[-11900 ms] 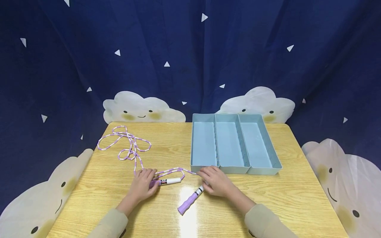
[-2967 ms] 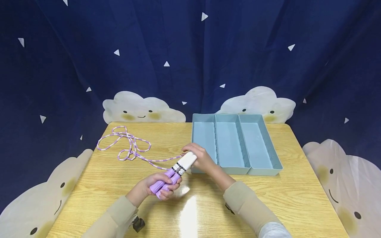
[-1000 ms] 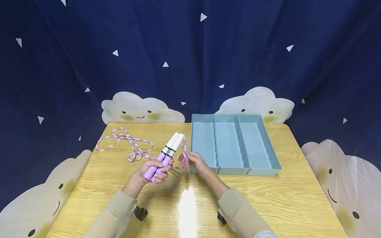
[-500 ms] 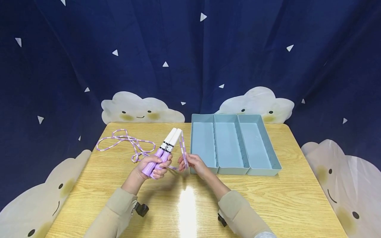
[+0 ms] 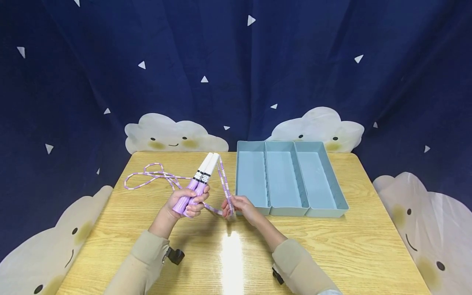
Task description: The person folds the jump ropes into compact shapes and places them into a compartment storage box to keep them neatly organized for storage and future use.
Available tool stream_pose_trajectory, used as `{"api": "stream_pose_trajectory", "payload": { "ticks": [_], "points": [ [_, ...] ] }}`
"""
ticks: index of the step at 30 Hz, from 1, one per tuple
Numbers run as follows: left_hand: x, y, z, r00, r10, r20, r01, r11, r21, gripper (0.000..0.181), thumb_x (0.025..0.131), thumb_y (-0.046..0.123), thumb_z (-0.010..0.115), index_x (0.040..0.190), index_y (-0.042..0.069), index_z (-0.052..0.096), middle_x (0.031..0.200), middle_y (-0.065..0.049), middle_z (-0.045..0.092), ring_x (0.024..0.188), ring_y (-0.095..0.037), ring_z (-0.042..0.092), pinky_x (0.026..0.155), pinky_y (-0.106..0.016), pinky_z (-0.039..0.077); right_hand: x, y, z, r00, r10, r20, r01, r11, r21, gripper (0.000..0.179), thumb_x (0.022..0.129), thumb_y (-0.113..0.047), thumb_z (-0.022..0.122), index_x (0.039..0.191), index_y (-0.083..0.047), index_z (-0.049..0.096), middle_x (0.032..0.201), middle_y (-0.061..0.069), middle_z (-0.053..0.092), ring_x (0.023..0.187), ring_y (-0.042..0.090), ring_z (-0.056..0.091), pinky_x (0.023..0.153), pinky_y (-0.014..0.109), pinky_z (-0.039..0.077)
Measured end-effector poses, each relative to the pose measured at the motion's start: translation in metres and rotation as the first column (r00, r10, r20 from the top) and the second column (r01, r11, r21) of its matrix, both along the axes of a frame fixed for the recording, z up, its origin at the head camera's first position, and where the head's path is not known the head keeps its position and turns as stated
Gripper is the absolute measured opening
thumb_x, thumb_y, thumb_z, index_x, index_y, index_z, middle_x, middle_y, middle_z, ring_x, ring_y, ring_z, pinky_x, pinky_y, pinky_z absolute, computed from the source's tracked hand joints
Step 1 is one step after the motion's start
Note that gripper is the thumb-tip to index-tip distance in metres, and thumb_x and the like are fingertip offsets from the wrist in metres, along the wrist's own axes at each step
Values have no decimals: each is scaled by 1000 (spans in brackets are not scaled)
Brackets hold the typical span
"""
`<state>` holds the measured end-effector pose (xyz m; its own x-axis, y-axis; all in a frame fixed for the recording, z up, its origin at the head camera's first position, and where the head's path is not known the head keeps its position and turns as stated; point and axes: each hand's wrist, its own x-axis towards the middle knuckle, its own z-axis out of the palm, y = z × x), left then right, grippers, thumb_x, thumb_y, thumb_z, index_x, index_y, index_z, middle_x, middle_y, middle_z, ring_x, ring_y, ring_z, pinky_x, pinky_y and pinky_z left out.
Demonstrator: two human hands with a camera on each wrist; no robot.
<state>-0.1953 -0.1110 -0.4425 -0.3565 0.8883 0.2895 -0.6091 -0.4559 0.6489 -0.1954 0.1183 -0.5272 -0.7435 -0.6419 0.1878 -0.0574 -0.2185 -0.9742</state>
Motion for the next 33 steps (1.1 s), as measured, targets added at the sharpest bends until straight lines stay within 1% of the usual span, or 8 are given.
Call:
{"api": "stream_pose_trajectory", "payload": {
  "ticks": [6,11,17,21,26,29,31,33],
  "points": [
    [-1,-1,0,1000,-9,-11,9,1000,8,21,88,11,40,109,10,38,73,3,37,54,-3,37,48,-12,37,6,2,12,1000,-4,-12,5,999,49,40,99,-5,18,98,26,44,76,0,65,68,15,63,70,34,51],
    [-3,-2,2,1000,-8,-28,9,1000,21,21,89,12,40,109,10,37,73,2,34,54,-4,36,47,-11,37,11,4,19,1000,-5,31,4,999,45,37,99,-4,20,92,27,39,71,0,63,62,12,60,65,30,52],
    [-4,-3,3,1000,-2,-15,2,999,33,22,88,12,41,109,10,38,72,2,33,53,-4,36,47,-12,37,10,7,9,996,-48,78,45,998,39,36,99,-4,21,93,28,36,71,-1,61,63,10,59,62,25,52],
    [-4,-3,3,1000,11,-5,-11,999,44,22,88,12,42,110,9,38,72,2,33,53,-4,35,47,-12,37,6,11,0,994,-69,80,64,996,54,37,100,-8,25,93,25,41,72,-1,62,64,11,60,64,28,53],
    [-4,-5,3,1000,12,4,-12,999,53,22,88,11,41,109,9,38,72,2,33,53,-4,34,47,-12,36,4,17,-5,997,-62,40,59,995,83,36,100,-19,31,85,4,54,75,-1,64,69,14,63,76,36,51],
    [-5,-6,3,1000,19,11,-19,997,69,22,88,11,40,110,9,39,72,2,33,53,-5,33,48,-12,36,4,19,-5,998,-59,21,57,995,77,33,100,-21,32,84,-5,55,75,-2,65,71,14,62,79,35,49],
    [-6,-8,3,999,24,21,-26,996,84,22,88,10,40,110,9,39,73,2,33,54,-5,33,48,-12,36,4,20,-4,998,-54,16,53,997,63,33,100,-20,31,86,-2,55,74,-2,64,70,13,61,77,33,49],
    [-6,-9,2,999,31,25,-33,995,89,22,88,10,40,110,9,39,73,1,32,54,-6,32,49,-12,36,5,21,-4,999,-51,14,51,998,47,34,99,-16,31,88,7,54,74,-1,63,68,11,59,71,29,50]
  ]
}}
